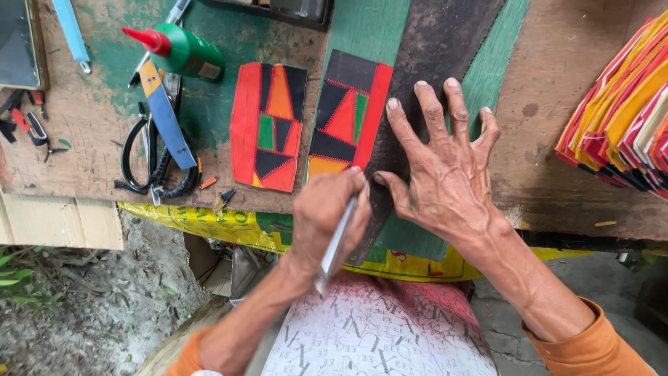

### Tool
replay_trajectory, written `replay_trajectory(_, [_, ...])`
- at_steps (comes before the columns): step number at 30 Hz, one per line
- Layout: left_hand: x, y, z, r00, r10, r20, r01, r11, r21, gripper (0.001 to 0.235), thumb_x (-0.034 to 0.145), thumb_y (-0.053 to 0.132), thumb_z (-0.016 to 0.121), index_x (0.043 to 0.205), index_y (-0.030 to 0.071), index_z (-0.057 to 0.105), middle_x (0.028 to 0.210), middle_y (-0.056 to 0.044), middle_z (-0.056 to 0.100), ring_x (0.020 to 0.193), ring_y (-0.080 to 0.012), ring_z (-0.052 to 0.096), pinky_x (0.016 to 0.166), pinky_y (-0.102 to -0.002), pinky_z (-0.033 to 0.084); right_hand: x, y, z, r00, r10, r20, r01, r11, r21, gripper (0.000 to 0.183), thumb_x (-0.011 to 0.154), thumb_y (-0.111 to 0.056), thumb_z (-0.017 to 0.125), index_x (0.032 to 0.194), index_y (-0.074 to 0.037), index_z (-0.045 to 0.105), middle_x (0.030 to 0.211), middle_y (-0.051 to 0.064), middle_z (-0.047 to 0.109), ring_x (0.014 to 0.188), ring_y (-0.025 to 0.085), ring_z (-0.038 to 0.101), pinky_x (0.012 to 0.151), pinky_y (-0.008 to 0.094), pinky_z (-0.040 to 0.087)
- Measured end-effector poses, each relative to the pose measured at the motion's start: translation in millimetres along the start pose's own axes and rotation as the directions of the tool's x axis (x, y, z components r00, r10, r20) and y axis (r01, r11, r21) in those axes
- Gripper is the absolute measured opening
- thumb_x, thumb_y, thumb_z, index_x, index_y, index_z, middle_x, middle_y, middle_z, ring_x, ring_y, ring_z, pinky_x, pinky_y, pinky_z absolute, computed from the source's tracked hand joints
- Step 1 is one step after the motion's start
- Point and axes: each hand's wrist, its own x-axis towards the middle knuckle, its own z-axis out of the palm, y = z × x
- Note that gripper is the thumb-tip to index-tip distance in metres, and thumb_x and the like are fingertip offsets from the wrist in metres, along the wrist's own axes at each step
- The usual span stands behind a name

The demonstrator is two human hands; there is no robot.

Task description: The person uses a metal tool to press and shape the edges of a small, colorful, patterned item on a wooden workbench. They repeatedly adjust the item and apply pressure along its seams, then place the finished piece into a stack of similar items.

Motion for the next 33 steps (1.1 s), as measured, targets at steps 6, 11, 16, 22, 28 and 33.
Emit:
replay_trajectory(6, [-17.3, -7.6, 13.1, 0.996, 0.062, -0.061, -0.062, 0.998, 0.004, 0.019, 0.082, -0.007, 0.073, 0.095, -0.002, 0.061, 0.092, -0.017, 0.068, 0.102, -0.0341, 0.073, 0.091, -0.042, 0.058, -0.4, 0.8, 1.2, 1.0, 0.002, 0.016, -0.001, 1.0, -0.003, 0.088, 0.077, -0.042, 0.082, 0.154, -0.013, 0.05, 0.161, 0.02, 0.033, 0.151, 0.044, 0.022, 0.108, 0.075, 0.021])
replay_trajectory(11, [-15.2, -7.3, 11.3, 0.997, 0.065, -0.036, -0.065, 0.998, -0.005, 0.019, 0.082, -0.008, 0.073, 0.095, -0.003, 0.06, 0.093, -0.02, 0.068, 0.104, -0.0353, 0.073, 0.092, -0.042, 0.058, -0.1, 0.1, -0.6, 1.0, 0.009, 0.02, -0.009, 1.0, -0.009, 0.089, 0.076, -0.043, 0.082, 0.153, -0.013, 0.049, 0.16, 0.021, 0.032, 0.15, 0.045, 0.021, 0.108, 0.076, 0.021])
replay_trajectory(16, [-16.6, -7.1, 11.4, 0.998, 0.054, -0.045, -0.054, 0.998, -0.011, 0.019, 0.082, -0.008, 0.072, 0.095, -0.004, 0.059, 0.093, -0.021, 0.068, 0.105, -0.0362, 0.073, 0.092, -0.043, 0.058, 1.8, -0.8, -1.4, 0.999, 0.015, 0.031, -0.015, 1.0, -0.015, 0.089, 0.075, -0.043, 0.082, 0.153, -0.013, 0.049, 0.16, 0.02, 0.032, 0.151, 0.044, 0.021, 0.107, 0.076, 0.021])
replay_trajectory(22, [-20.2, -6.2, 10.9, 0.998, 0.057, -0.042, -0.057, 0.998, -0.017, 0.019, 0.083, -0.008, 0.072, 0.095, -0.004, 0.058, 0.093, -0.021, 0.068, 0.106, -0.0365, 0.073, 0.092, -0.043, 0.058, 1.2, -0.5, -0.9, 0.999, 0.014, 0.035, -0.014, 1.0, -0.01, 0.089, 0.075, -0.043, 0.082, 0.153, -0.014, 0.049, 0.161, 0.02, 0.032, 0.151, 0.044, 0.021, 0.108, 0.076, 0.021])
replay_trajectory(28, [-18.1, -11.5, 12.1, 0.995, 0.095, -0.023, -0.095, 0.995, -0.014, 0.019, 0.081, -0.008, 0.073, 0.093, -0.003, 0.058, 0.091, -0.02, 0.066, 0.106, -0.0374, 0.073, 0.092, -0.044, 0.057, 0.7, 1.0, 1.1, 0.999, 0.013, 0.042, -0.012, 1.0, -0.027, 0.089, 0.076, -0.043, 0.081, 0.154, -0.013, 0.048, 0.161, 0.022, 0.032, 0.15, 0.045, 0.02, 0.107, 0.076, 0.022])
replay_trajectory(33, [-16.1, -9.7, 9.8, 0.992, 0.12, -0.04, -0.121, 0.992, -0.026, 0.021, 0.081, -0.007, 0.074, 0.095, -0.003, 0.06, 0.09, -0.018, 0.065, 0.1, -0.0365, 0.072, 0.092, -0.043, 0.058, 2.0, -2.0, -2.5, 1.0, 0.019, 0.015, -0.019, 0.999, -0.031, 0.091, 0.076, -0.044, 0.081, 0.154, -0.015, 0.046, 0.16, 0.02, 0.032, 0.15, 0.043, 0.021, 0.109, 0.074, 0.022])
